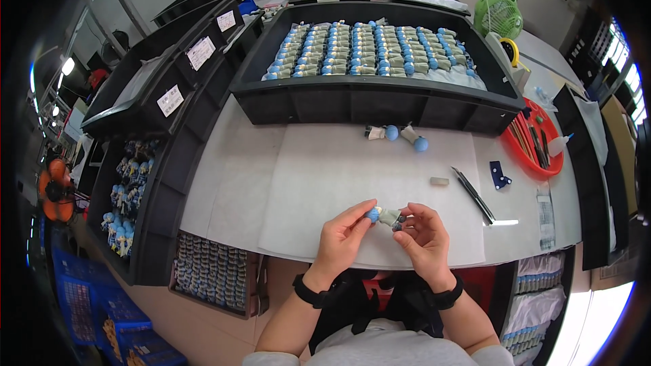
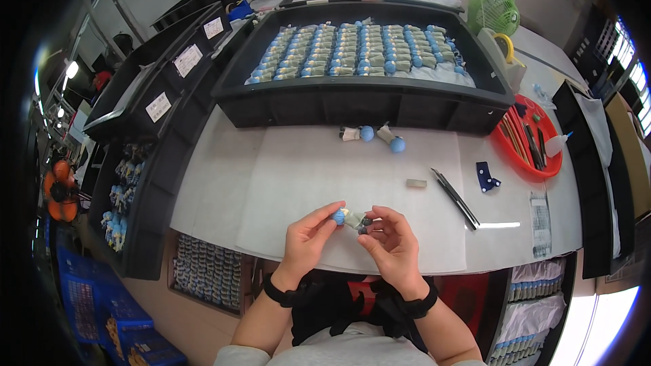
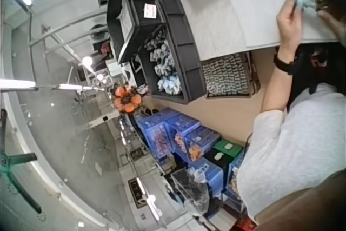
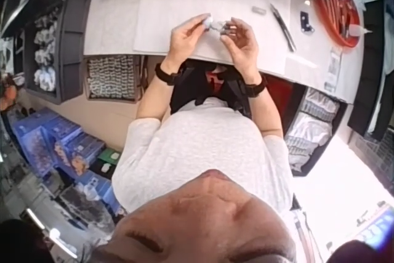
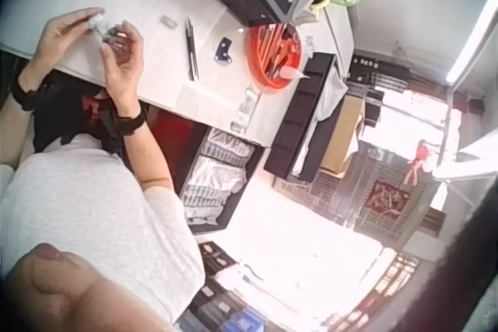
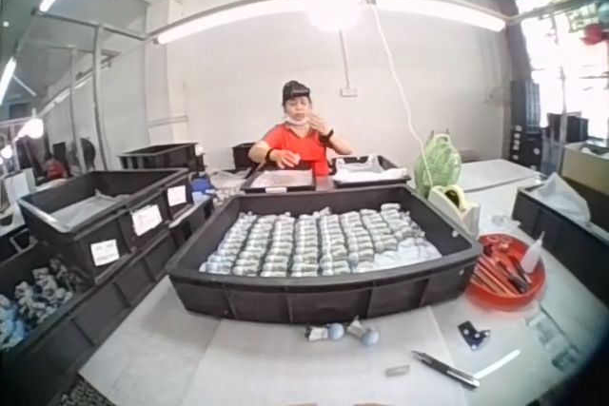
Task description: Assembling small blue and white toy figures and sorting them into bins at a workbench.
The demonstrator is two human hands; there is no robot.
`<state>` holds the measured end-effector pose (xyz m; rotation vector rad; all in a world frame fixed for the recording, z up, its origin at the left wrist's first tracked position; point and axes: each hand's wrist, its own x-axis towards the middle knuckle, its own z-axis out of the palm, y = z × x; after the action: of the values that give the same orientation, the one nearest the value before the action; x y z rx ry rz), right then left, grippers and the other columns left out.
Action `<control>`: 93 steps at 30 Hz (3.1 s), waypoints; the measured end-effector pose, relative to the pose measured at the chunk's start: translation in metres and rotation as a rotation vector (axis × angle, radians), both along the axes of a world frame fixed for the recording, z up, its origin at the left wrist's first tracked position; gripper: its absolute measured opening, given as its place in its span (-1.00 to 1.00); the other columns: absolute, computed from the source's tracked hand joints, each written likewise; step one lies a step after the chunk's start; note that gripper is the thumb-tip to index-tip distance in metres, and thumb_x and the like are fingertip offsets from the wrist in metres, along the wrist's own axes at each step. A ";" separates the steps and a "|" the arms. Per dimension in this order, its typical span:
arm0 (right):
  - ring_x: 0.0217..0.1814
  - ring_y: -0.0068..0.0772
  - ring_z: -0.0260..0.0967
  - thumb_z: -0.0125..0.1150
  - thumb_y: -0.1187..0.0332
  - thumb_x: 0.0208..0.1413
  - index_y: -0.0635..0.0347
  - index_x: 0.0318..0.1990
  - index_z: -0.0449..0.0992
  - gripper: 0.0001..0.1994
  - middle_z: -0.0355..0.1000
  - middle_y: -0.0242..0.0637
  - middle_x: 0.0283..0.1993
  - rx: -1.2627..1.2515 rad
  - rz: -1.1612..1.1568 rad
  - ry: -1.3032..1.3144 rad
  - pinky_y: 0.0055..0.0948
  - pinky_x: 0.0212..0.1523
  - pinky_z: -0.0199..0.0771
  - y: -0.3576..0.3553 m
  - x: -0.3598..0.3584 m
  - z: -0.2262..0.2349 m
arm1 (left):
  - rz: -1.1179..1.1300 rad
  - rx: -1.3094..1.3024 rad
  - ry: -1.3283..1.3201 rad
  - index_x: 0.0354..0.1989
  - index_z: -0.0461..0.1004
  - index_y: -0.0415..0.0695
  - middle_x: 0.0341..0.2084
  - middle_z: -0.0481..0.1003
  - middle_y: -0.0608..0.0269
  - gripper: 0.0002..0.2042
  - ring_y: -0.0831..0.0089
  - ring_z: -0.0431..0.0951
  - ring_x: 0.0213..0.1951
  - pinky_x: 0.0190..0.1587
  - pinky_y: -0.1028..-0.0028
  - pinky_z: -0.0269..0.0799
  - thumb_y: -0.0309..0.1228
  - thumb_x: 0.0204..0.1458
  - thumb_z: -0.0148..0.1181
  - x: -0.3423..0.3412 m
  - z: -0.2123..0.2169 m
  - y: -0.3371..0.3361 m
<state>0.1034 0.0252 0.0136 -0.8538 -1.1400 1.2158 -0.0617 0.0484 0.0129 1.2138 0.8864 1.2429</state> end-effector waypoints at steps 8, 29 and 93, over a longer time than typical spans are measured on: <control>-0.19 -0.57 0.30 0.29 0.62 -0.15 0.28 0.04 0.25 -0.47 0.28 -0.26 -0.07 -0.010 -0.023 0.063 -0.57 -0.13 0.41 -0.001 0.001 -0.001 | -0.049 -0.004 0.145 -0.01 0.36 -0.30 -0.20 0.49 0.11 -0.71 0.53 0.49 -0.24 -0.15 0.58 0.40 -0.58 0.07 -0.01 0.002 0.000 0.001; -0.01 -0.44 0.26 0.07 0.69 -0.13 0.26 0.07 0.23 -0.49 0.28 -0.20 -0.03 0.029 0.034 -0.051 -0.47 -0.10 0.41 -0.001 0.003 0.008 | 0.050 0.249 0.139 0.06 0.25 -0.25 0.07 0.26 0.11 -0.38 0.36 0.31 0.07 0.08 0.41 0.29 -0.71 -0.30 0.28 0.006 0.004 -0.005; -0.61 -0.45 0.22 0.31 0.31 -0.23 0.09 -0.44 0.41 -0.80 0.20 -0.42 -0.64 0.681 -0.118 -1.379 -0.49 -0.62 0.24 0.002 0.017 0.053 | -0.228 0.156 0.095 -0.04 0.32 -0.24 0.08 0.17 0.17 -0.52 0.39 0.26 0.06 0.01 0.46 0.34 -0.76 -0.24 0.17 -0.003 0.007 -0.001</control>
<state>0.1208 0.0274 0.0663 -1.1715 -2.3353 -0.0984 -0.0650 0.0476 0.0197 1.4654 0.7064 1.0930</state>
